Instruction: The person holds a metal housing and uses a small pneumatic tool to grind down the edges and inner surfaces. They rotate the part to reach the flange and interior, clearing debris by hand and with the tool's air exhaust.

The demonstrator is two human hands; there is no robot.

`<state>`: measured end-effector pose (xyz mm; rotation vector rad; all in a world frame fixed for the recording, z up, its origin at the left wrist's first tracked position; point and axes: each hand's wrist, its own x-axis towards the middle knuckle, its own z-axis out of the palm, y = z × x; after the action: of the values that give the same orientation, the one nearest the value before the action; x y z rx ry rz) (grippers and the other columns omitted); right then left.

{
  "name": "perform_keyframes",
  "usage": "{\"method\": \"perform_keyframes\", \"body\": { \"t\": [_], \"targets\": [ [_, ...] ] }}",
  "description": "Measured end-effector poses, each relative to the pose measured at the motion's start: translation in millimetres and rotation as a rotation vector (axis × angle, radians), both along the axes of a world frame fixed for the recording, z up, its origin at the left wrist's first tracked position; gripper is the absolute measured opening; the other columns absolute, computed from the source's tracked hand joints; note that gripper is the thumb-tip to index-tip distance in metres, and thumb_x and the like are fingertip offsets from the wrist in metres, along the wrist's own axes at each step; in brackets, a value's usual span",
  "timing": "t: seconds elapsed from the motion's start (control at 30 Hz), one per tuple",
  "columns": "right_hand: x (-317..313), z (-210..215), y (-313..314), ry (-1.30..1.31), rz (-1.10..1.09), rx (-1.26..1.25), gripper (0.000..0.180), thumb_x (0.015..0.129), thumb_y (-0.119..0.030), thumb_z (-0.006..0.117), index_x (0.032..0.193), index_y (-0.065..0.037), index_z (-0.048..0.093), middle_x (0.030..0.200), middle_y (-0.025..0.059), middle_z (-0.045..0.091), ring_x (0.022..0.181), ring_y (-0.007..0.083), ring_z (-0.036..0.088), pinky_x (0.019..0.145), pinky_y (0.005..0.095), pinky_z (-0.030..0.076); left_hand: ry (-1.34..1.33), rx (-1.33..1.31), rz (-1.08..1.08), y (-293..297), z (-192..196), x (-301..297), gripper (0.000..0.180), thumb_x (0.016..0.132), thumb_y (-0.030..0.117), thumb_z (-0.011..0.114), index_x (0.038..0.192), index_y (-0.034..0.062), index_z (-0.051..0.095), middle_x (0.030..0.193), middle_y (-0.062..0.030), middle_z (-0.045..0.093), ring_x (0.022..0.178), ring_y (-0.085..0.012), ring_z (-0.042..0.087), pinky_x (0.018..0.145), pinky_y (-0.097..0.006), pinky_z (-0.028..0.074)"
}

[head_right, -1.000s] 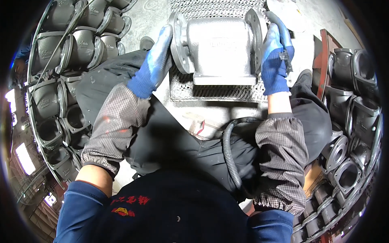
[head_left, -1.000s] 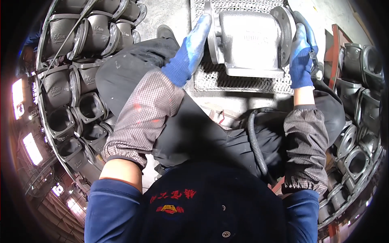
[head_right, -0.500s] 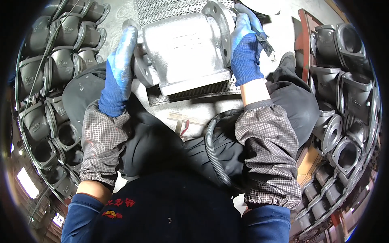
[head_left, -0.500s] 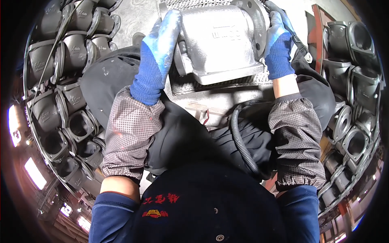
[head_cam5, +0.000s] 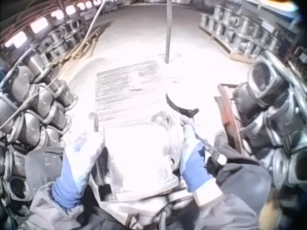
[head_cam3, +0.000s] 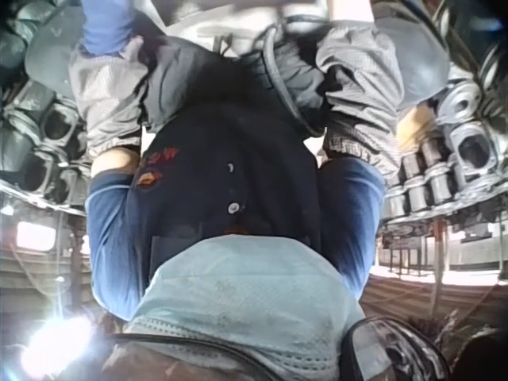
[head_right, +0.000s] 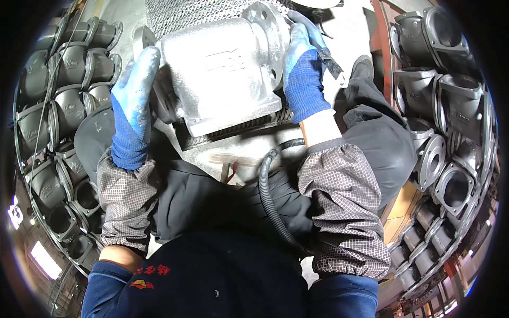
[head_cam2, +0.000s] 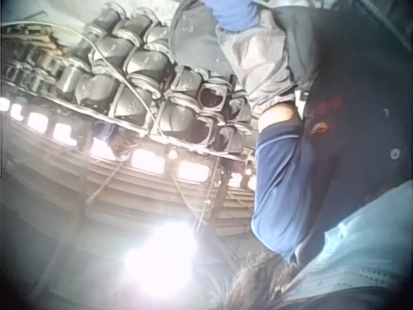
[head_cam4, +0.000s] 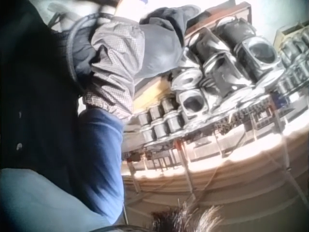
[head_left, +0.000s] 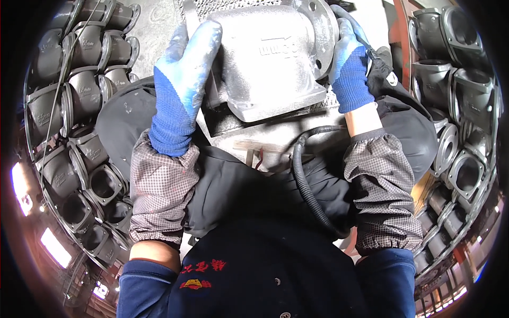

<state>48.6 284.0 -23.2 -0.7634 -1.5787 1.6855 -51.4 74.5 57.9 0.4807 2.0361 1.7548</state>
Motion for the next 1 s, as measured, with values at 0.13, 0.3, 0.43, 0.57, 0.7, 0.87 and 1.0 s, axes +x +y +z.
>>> {"method": "perform_keyframes", "body": {
  "t": [0.13, 0.3, 0.43, 0.57, 0.7, 0.87, 1.0],
  "targets": [
    [15.1, 31.3, 4.4, 0.004, -0.046, -0.070, 0.029, 0.099, -0.018, 0.044, 0.123, -0.005, 0.056, 0.092, 0.0044, 0.060, 0.072, 0.0126, 0.055, 0.066, 0.0266, 0.047, 0.155, -0.051, -0.082, 1.6, 2.2, -6.8, 0.040, 0.090, 0.025, 0.065, 0.119, -0.0021, 0.060, 0.096, -0.0038, 0.063, 0.082, -0.0060, 0.058, 0.072, -0.020, 0.047],
    [61.8, 87.9, 22.6, -0.020, 0.131, 0.147, 0.054, 0.100, -0.040, 0.037, 0.133, 0.001, 0.046, 0.126, 0.0217, 0.056, 0.111, 0.0284, 0.059, 0.098, 0.0391, 0.044, 0.909, -0.358, -0.332, -19.3, -27.1, -53.9, 0.035, 0.095, 0.015, 0.052, 0.125, -0.0032, 0.056, 0.111, -0.0156, 0.065, 0.100, -0.0212, 0.065, 0.086, -0.028, 0.053],
    [89.5, 134.9, 7.1, -0.283, 0.298, 0.156, 0.054, 0.098, -0.039, 0.041, 0.129, 0.005, 0.050, 0.123, 0.0217, 0.059, 0.102, 0.0285, 0.065, 0.080, 0.0340, 0.055, 0.922, -0.296, -0.359, -17.1, -30.1, -70.1, 0.035, 0.093, 0.012, 0.052, 0.126, 0.0023, 0.056, 0.117, -0.0168, 0.063, 0.103, -0.0265, 0.065, 0.088, -0.031, 0.052],
    [86.1, 141.0, -0.2, -0.397, 0.391, 0.278, 0.045, 0.096, -0.035, 0.049, 0.111, 0.005, 0.063, 0.100, 0.0155, 0.069, 0.087, 0.0239, 0.069, 0.076, 0.0318, 0.056, 0.291, -0.113, -0.205, 32.2, 19.1, -24.0, 0.009, 0.092, 0.014, 0.054, 0.089, 0.0061, 0.059, 0.065, -0.0045, 0.050, 0.055, -0.0156, 0.049, 0.051, -0.027, 0.041],
    [76.6, 119.1, 15.3, -0.408, 0.513, 0.364, 0.043, 0.095, -0.038, 0.051, 0.109, 0.000, 0.065, 0.094, 0.0127, 0.070, 0.083, 0.0204, 0.069, 0.073, 0.0307, 0.057, 1.299, -0.266, -0.502, 6.5, -14.9, -75.7, 0.036, 0.093, 0.013, 0.051, 0.128, 0.0033, 0.055, 0.119, -0.0171, 0.062, 0.106, -0.0285, 0.064, 0.090, -0.032, 0.052],
    [55.6, 121.0, 11.9, -0.468, 0.569, 0.663, 0.032, 0.096, -0.027, 0.051, 0.104, 0.001, 0.066, 0.092, 0.0117, 0.069, 0.079, 0.0179, 0.069, 0.066, 0.0287, 0.058, 1.512, -0.254, -0.257, 20.9, 8.7, -56.5, 0.019, 0.093, 0.014, 0.054, 0.108, 0.0040, 0.056, 0.097, -0.0087, 0.055, 0.086, -0.0203, 0.055, 0.074, -0.030, 0.046],
    [48.7, 106.3, 13.6, -0.694, 0.545, 0.712, 0.028, 0.096, -0.020, 0.049, 0.105, 0.000, 0.066, 0.088, 0.0112, 0.068, 0.078, 0.0163, 0.069, 0.064, 0.0268, 0.058, -0.118, 0.043, -0.104, 45.7, 21.2, -14.2, 0.006, 0.088, 0.009, 0.061, 0.089, 0.0037, 0.059, 0.072, -0.0030, 0.052, 0.064, -0.0145, 0.052, 0.058, -0.026, 0.044]
  ]
}}
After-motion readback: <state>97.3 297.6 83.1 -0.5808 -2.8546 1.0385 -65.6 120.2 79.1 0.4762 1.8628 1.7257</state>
